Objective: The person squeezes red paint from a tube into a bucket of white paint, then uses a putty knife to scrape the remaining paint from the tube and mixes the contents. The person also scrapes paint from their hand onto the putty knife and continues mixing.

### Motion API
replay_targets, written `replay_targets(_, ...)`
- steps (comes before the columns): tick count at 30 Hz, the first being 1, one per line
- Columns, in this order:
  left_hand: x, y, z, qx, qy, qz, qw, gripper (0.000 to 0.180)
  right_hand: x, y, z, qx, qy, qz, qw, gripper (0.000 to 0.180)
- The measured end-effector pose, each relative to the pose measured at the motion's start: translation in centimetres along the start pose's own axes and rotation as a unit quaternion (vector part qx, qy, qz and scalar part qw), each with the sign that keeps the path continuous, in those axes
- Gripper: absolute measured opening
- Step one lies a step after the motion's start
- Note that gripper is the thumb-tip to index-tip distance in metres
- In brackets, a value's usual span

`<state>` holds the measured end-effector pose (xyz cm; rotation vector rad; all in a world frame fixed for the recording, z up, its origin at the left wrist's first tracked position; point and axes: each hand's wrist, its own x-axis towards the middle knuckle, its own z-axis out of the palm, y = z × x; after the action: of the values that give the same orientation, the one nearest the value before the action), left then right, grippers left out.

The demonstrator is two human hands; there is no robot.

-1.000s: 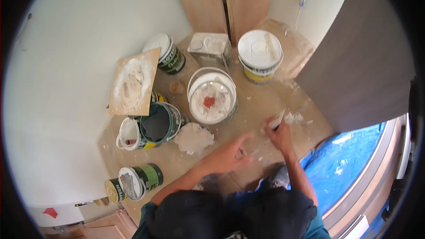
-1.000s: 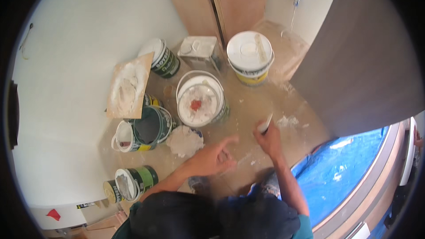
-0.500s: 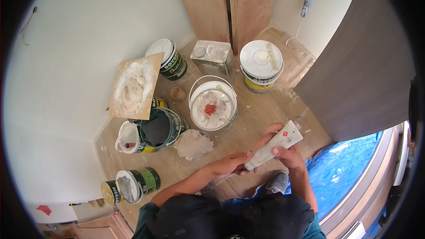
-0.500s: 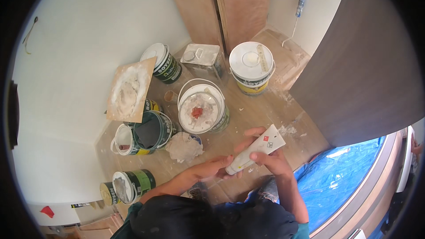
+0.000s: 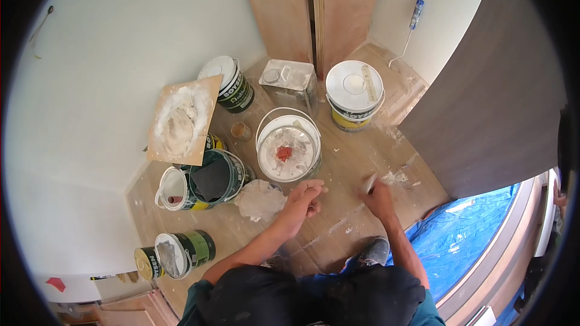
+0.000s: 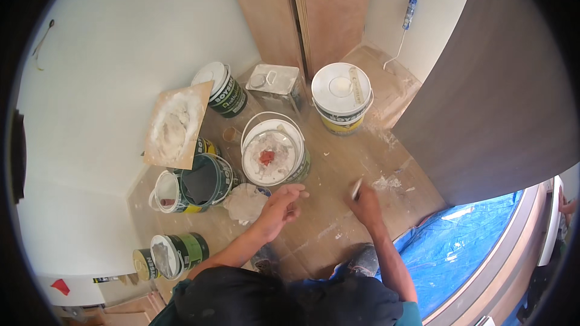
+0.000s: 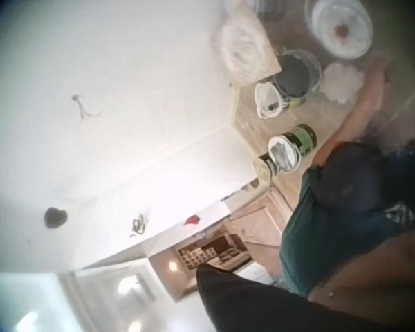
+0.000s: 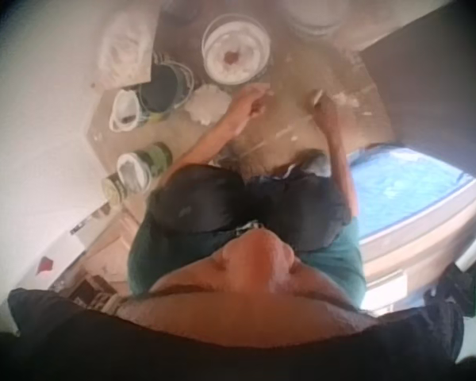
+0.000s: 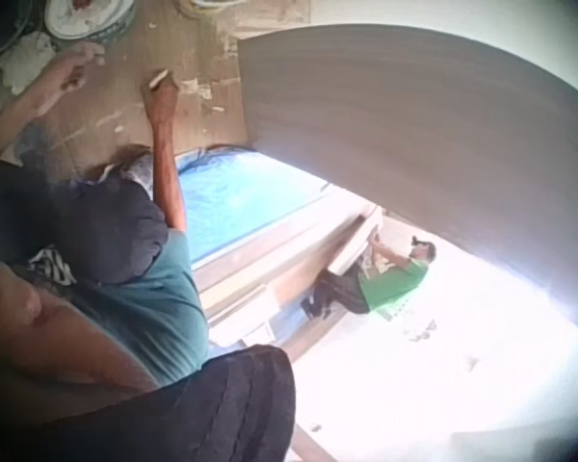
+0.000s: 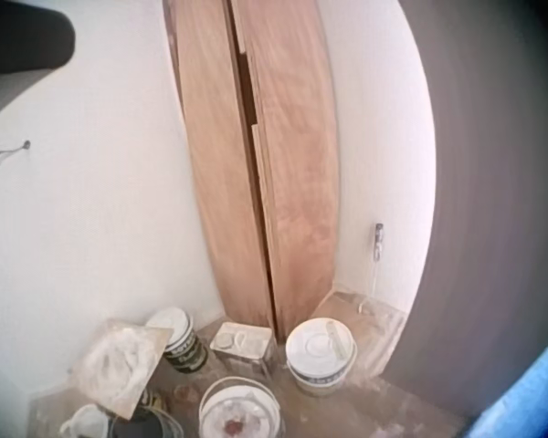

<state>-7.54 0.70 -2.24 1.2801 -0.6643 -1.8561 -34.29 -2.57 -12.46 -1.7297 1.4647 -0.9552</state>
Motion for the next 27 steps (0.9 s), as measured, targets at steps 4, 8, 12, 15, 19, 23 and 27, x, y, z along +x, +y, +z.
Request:
replay_targets(4, -1.0, 0.2, 0.8, 0.056, -0.001, 0.025, 0.998, 0.036, 2.6, -4.9, -0.3, 0.049, 0.021, 0.157, 0.986, 0.040)
replay_targets(8, -1.9, 0.3, -0.5, 0.065, 0.035, 0.033, 0.997, 0.036, 4.6, -17.5, -3.3, 0.274, 0.166, -0.040, 0.946, 0.025)
replay_targets(12, -1.1, 1.1, 1.0, 0.078, 0.008, 0.057, 0.995, 0.036, 2.4, -9.6, -0.1, 0.230, 0.228, -0.236, 0.916, 0.023)
replay_targets(15, -1.1, 0.6, 1.0, 0.096, -0.024, 0.053, 0.994, 0.038, 0.1, 2.5, 2.5, -0.053, -0.046, 0.038, 0.997, 0.026)
replay_targets(19, -1.6, -0.9, 0.1, 0.170, 0.023, 0.112, 0.979, 0.049, -0.7, -6.1, 0.5, 0.283, -0.087, 0.191, 0.936, 0.030)
replay_targets(23, -1.7, 0.4, 1.9, 0.160, -0.022, 0.139, 0.977, 0.052, 0.2, -11.5, -1.7, 0.581, -0.100, 0.214, 0.779, 0.031)
replay_targets(27, -1.3, 1.0, 1.4, 0.187, -0.074, 0.175, 0.964, 0.045, -0.4, -12.2, -2.0, 0.590, -0.066, 0.272, 0.757, 0.032)
